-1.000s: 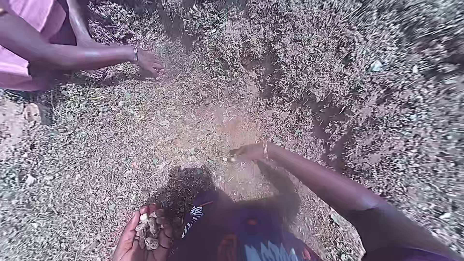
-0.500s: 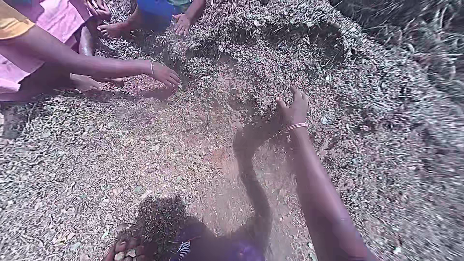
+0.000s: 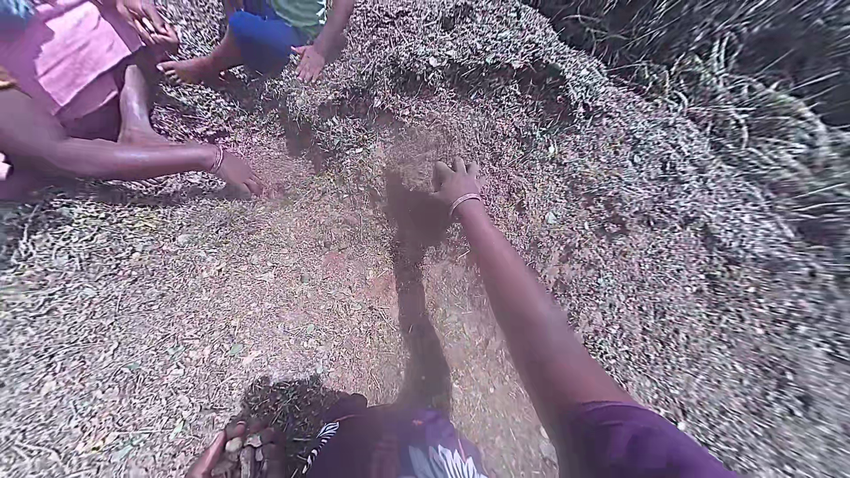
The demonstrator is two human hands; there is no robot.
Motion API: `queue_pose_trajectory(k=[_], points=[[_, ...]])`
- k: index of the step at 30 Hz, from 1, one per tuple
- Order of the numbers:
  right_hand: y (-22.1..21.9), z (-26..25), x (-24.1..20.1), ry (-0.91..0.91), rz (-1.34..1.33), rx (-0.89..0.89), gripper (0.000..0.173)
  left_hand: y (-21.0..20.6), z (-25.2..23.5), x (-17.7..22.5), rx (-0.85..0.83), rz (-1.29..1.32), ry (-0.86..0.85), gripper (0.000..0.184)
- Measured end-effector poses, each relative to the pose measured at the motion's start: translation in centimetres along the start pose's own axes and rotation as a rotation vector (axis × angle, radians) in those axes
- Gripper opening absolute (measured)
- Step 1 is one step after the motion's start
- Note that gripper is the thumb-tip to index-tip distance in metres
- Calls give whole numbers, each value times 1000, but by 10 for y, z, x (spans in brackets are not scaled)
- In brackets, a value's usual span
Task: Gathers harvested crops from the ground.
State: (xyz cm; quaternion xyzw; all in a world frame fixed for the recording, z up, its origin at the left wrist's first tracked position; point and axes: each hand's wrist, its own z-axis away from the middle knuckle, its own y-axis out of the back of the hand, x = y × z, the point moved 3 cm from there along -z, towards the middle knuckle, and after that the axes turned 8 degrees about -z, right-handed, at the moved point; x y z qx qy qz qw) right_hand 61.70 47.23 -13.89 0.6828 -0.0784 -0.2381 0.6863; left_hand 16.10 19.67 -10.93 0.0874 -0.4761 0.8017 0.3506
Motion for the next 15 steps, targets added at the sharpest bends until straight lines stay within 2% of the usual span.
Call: queue_pose_trajectory(k=[4, 8, 12, 15], points=[[-19, 25, 12, 55, 100, -64, 73, -3, 9, 13, -59, 29, -38, 62], [-43, 49, 24, 11, 173, -93, 73, 8, 15, 22, -67, 62, -54, 56], [-53, 78, 18, -16, 136, -89, 51, 14, 19, 27, -57, 104, -55, 50], [-70, 92, 11, -44, 138, -68, 46, 16, 20, 24, -57, 97, -50, 50]])
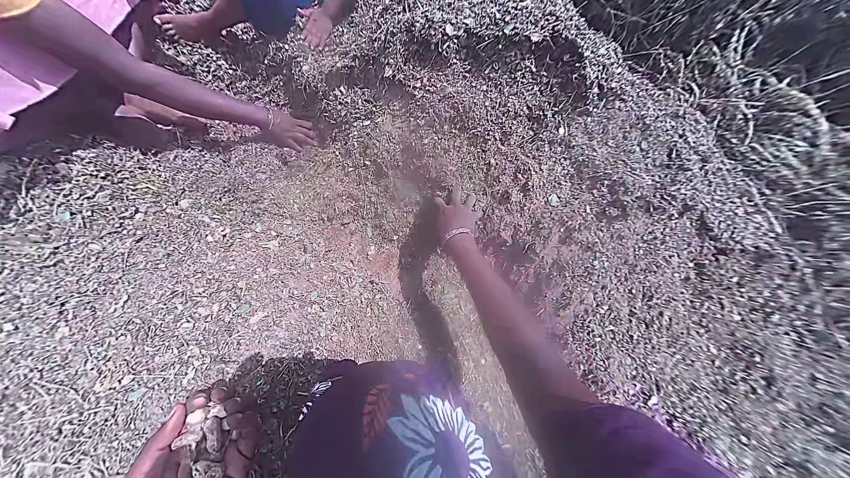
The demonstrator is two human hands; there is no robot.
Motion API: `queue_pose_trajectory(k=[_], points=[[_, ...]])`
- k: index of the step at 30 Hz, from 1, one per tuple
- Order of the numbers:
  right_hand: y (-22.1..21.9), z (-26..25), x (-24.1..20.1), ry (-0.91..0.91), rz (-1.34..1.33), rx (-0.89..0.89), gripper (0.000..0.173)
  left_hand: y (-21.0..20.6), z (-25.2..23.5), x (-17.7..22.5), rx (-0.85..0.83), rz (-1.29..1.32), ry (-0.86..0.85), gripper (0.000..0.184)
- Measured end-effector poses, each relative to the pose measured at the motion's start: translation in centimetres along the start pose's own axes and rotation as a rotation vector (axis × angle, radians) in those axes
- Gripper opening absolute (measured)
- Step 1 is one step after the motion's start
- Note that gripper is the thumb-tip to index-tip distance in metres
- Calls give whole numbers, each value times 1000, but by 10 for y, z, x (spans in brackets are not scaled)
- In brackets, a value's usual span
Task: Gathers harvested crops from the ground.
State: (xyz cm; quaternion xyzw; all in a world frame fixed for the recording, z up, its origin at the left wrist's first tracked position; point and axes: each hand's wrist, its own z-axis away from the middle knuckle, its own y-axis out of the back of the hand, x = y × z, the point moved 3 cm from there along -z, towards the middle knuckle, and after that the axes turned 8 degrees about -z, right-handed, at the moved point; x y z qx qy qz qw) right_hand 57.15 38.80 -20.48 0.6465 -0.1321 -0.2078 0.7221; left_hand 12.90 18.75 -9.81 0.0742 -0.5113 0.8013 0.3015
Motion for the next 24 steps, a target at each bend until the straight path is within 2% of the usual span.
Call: queue_pose_trajectory(k=[4, 7, 9, 11, 12, 14, 17, 19, 20, 22, 24], points=[[-33, 14, -25, -17, -20, -75, 56, 0, 1, -1, 61, -23, 6, 55], [-58, 48, -52, 173, -267, -275, 65, 0, 2, 1, 115, -64, -8, 59], [-69, 86, -69, 322, -426, -389, 63, 4, 3, 6, 91, -48, -16, 60], [-74, 122, -73, 375, -492, -467, 55, 6, 2, 11, 83, -4, -17, 56], [-75, 138, -69, 368, -493, -487, 52, -4, 1, 12, 143, -8, -19, 53], [-76, 159, -47, 308, -492, -417, 49, -44, -5, 10, 396, -82, -19, 47], [-75, 162, 9, 110, -544, -116, 63, -40, -9, 8, 521, -106, 5, 50], [-72, 151, 41, -101, -577, 81, 76, 6, -6, 4, 182, 1, 1, 52], [-75, 143, 51, -229, -594, 143, 82, 13, -7, 1, 125, 11, 10, 54], [-88, 125, 50, -447, -605, 151, 90, 10, -9, -4, 163, 3, 49, 60], [-98, 110, 20, -491, -616, 29, 92, 6, -10, -8, 179, 15, 75, 62]])
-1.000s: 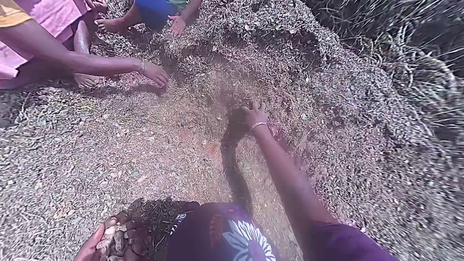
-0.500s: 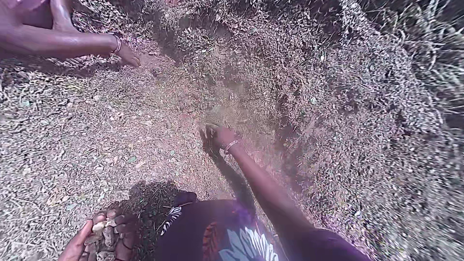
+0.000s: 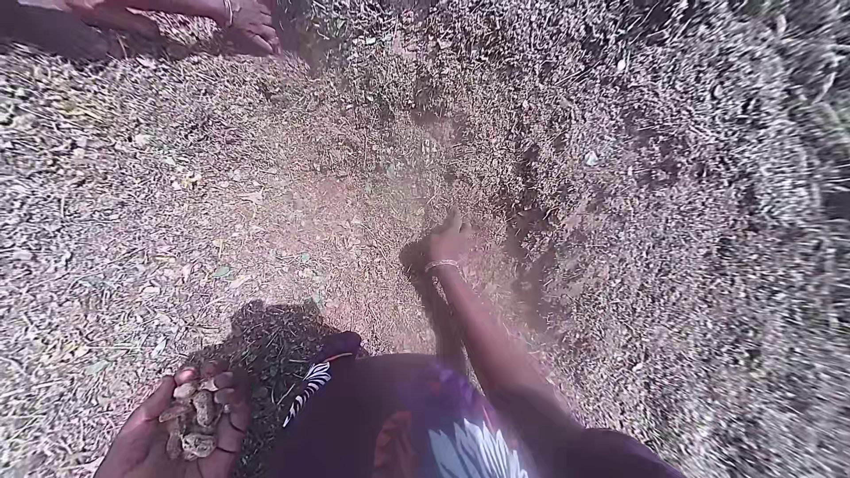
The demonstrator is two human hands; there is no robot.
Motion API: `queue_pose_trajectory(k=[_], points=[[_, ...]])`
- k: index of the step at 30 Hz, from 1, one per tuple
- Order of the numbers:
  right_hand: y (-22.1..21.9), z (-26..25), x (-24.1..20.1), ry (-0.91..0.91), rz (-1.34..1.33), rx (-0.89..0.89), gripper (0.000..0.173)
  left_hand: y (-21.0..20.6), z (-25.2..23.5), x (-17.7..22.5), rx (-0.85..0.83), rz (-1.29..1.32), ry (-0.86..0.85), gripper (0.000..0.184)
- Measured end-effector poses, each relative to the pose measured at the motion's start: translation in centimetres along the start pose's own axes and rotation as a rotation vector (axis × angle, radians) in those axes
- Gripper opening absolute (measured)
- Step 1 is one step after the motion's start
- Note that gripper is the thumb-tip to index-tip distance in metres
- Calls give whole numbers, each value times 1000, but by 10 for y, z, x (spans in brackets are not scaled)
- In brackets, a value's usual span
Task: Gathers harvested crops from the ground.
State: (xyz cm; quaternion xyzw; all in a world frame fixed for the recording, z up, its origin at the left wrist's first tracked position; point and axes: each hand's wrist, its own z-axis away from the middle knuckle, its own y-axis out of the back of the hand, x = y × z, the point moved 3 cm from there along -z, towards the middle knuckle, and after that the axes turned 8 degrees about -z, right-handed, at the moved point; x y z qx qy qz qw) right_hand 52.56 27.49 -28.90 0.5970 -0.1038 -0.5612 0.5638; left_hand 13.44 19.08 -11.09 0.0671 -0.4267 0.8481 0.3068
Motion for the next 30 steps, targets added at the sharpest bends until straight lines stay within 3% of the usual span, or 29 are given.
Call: queue_pose_trajectory(k=[2, 5, 7, 9, 11, 15, 18, 20, 23, 25, 28, 30], points=[[-28, 16, -30, 108, -36, -208, 88, -1, 2, 0, -9, -14, -8, 62], [-59, 58, -59, 377, -112, -708, 77, -1, 5, 5, -19, -39, -34, 56], [-50, 96, -80, 563, 23, -1053, 65, -1, 7, 10, -29, -54, -72, 50], [-28, 114, -84, 695, 148, -1189, 52, -1, 9, 16, -23, -82, -111, 54], [-1, 102, -79, 673, 152, -1130, 42, -1, 9, 20, -34, -83, -123, 55], [25, 17, -85, 720, 172, -571, 47, 6, 5, 16, -27, -45, -96, 56], [6, -48, -100, 686, 150, -219, 54, 6, 3, 9, 22, -8, -68, 60], [-24, -62, -108, 581, 192, -163, 68, 7, 4, 9, 6, 34, -61, 59], [-83, -38, -113, 538, 202, -329, 92, 11, 6, 12, -32, 47, -82, 48], [-107, -9, -112, 624, 175, -562, 95, 12, 7, 14, -23, 56, -91, 44], [-87, 34, -109, 786, 131, -997, 88, 11, 6, 17, 25, 24, -95, 51], [-52, 42, -94, 842, 104, -1223, 70, 10, 6, 20, 31, 14, -87, 51]])
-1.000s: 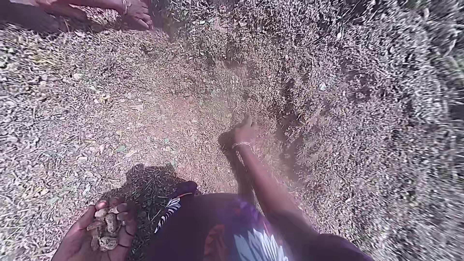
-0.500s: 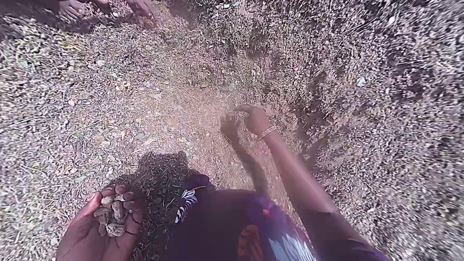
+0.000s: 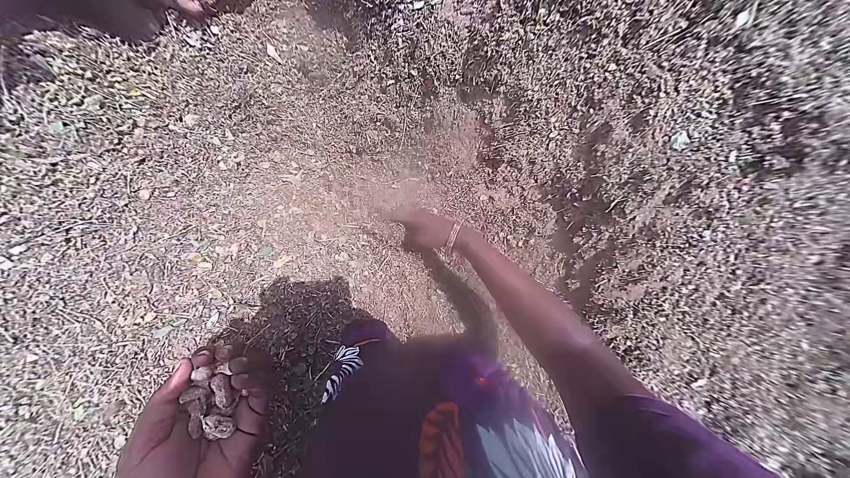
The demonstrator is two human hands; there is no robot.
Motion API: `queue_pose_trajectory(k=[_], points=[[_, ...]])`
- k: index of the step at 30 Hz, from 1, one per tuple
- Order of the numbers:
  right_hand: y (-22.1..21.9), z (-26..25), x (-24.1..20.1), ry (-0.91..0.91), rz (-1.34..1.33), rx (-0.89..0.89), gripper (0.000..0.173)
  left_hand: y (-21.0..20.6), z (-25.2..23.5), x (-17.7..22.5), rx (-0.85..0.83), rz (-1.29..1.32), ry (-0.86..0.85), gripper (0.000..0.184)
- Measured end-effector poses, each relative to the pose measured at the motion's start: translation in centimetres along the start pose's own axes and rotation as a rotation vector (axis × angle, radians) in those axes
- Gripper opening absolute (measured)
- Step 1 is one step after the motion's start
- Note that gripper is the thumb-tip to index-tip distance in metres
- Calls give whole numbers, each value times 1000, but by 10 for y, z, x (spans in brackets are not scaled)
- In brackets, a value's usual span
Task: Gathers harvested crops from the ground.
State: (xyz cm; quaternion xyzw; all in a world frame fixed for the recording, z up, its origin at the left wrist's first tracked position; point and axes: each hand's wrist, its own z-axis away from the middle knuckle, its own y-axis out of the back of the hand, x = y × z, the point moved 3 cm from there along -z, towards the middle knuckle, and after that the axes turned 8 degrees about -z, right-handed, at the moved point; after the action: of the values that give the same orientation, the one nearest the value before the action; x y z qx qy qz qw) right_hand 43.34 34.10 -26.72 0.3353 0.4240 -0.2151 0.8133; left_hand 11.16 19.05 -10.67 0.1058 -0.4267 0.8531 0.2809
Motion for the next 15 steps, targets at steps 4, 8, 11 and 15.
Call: queue_pose_trajectory(k=[4, 8, 11, 15], points=[[33, 77, 8, -207, -49, -76, 53, 4, -2, 3, -41, 45, -4, 40], [82, 89, 39, -290, 358, 590, 50, 1, -5, 2, -6, -25, -9, 53], [71, 63, 69, -304, 560, 773, 38, -1, -4, 2, -36, -40, -4, 51], [1, 35, 69, -456, 339, 484, 48, -2, -6, 6, -112, -25, -14, 49]])
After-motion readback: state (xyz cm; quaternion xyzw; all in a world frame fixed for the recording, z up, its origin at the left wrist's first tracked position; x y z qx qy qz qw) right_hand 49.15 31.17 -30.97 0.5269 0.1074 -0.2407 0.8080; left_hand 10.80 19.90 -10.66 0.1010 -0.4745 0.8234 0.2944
